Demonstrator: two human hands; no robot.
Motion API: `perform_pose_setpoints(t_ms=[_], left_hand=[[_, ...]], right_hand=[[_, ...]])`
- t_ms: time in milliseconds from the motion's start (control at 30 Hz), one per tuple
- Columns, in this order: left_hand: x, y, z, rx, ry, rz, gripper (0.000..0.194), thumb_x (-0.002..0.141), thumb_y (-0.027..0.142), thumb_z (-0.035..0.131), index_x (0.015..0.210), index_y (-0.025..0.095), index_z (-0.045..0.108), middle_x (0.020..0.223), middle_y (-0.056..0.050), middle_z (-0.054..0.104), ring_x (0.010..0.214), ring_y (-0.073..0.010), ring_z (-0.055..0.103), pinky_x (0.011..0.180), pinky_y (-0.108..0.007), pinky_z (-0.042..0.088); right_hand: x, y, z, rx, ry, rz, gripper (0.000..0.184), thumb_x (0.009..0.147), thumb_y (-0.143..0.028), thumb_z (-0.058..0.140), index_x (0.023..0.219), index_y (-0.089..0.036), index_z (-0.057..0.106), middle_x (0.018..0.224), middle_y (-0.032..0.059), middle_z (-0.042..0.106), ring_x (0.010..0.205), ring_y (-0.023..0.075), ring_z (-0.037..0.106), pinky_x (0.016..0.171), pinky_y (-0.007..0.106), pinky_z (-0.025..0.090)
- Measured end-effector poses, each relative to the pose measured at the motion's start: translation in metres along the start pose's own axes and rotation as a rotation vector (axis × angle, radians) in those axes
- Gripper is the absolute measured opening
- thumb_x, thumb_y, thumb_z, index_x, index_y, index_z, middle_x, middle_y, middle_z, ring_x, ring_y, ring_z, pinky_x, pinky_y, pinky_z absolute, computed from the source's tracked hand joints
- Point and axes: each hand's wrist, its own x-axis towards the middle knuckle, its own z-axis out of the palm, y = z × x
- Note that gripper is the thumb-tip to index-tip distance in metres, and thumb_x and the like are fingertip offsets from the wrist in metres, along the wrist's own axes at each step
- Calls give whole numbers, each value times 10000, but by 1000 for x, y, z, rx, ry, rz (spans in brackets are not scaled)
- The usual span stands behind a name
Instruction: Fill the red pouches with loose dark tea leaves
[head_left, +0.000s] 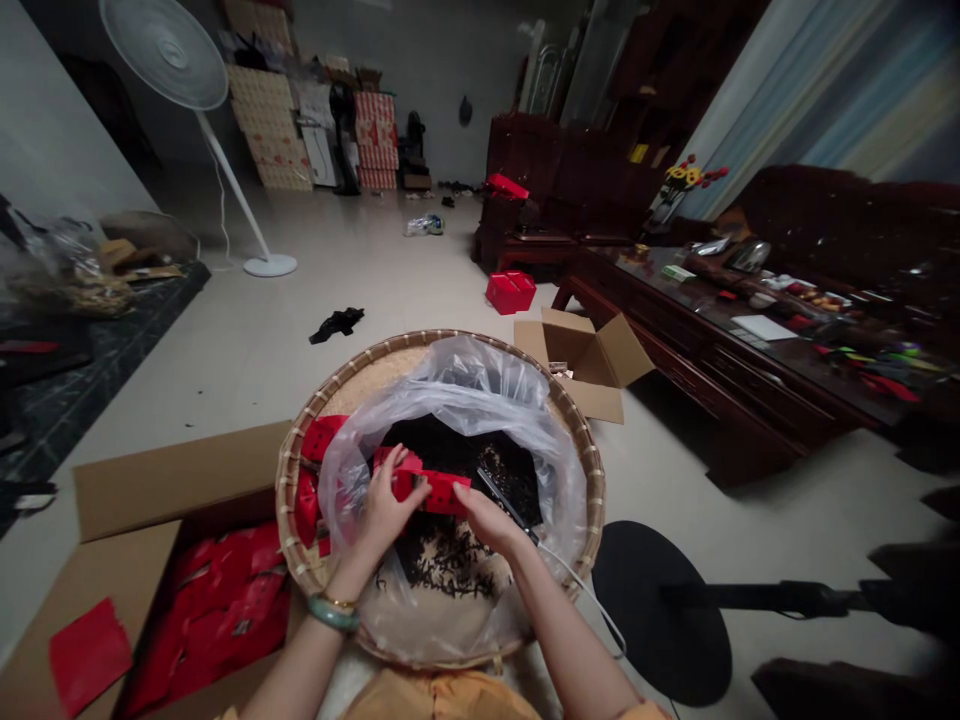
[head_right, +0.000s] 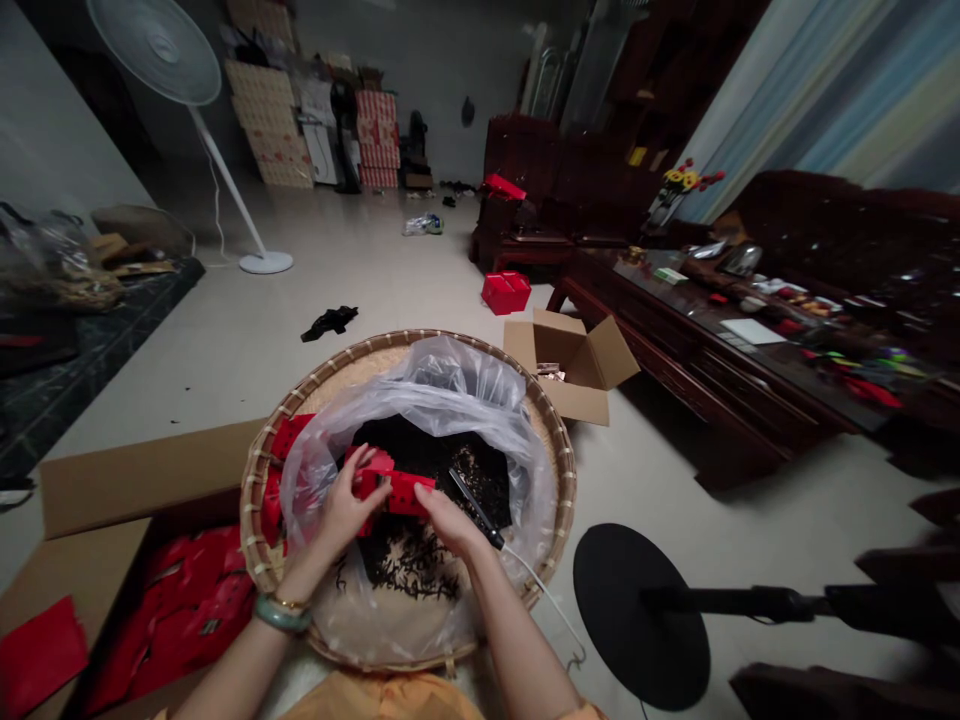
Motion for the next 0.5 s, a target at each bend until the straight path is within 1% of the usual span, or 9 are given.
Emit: perform_pose_setpoints(t_ms=[33,67,100,133,200,267,333,433,500], left_hand=[[-3,3,-1,126,-43,146,738,659,427,695,1310,187,442,1346,-132,479,1223,-291,427,1023,-456,319],[-5,6,-2,236,-130,268,764,626,386,732,1311,208,445,1375,-117,451,1245,-306,384,1037,-481,284],[-8,9,-2,331,-209,349,745,625,331,741,1306,239,453,1379,-94,452,1235,-312,378,1033,-497,273],[-11,12,-2,409,-263,386,712,643,271,727,1302,253,458,1365,-84,470,1213,-309,389,1019,-500,283],[-15,13,-1,507,-311,389,665,666,174,686,1291,248,468,1316,-81,520,1163,-298,424,981,-488,323],[-15,10,1,532,-300,373,646,668,131,656,1280,231,474,1276,-80,551,1124,-286,454,956,-466,354],[-13,4,2,519,-249,365,629,664,130,646,1265,219,485,1248,-80,568,1100,-278,477,947,-440,376],[-7,-4,-2,481,-125,329,586,666,161,646,1235,196,511,1175,-93,597,1067,-266,508,930,-402,412],[-3,-8,-5,446,-48,299,561,678,194,648,1224,189,517,1127,-95,608,1050,-257,520,921,-389,432]], right_hand=[[2,1,-1,-22,9,5,511,795,-603,497,1021,-176,664,944,75,699,948,209,612,960,410,367],[3,1,-1,-44,19,12,527,803,-613,474,1020,-173,664,943,75,698,951,210,611,970,419,357],[5,2,1,-65,27,18,543,805,-625,456,1021,-173,664,946,74,698,955,212,609,977,427,352],[6,2,3,-86,31,20,552,804,-634,445,1021,-176,664,957,70,695,964,211,605,985,431,347],[8,2,8,-130,34,-5,550,800,-642,440,1015,-188,664,997,60,684,993,202,590,1001,422,338],[8,2,13,-149,43,-36,548,800,-644,437,1002,-190,665,1029,61,672,1008,199,581,987,409,359],[6,1,12,-101,87,-56,575,806,-655,408,994,-174,661,1026,87,668,986,213,593,909,401,427],[-1,4,0,-6,254,-94,550,822,-628,390,944,-161,655,945,116,678,897,221,628,753,355,502],[-9,11,-12,-101,354,-63,448,815,-562,451,841,-165,659,826,96,683,795,209,643,685,333,517]])
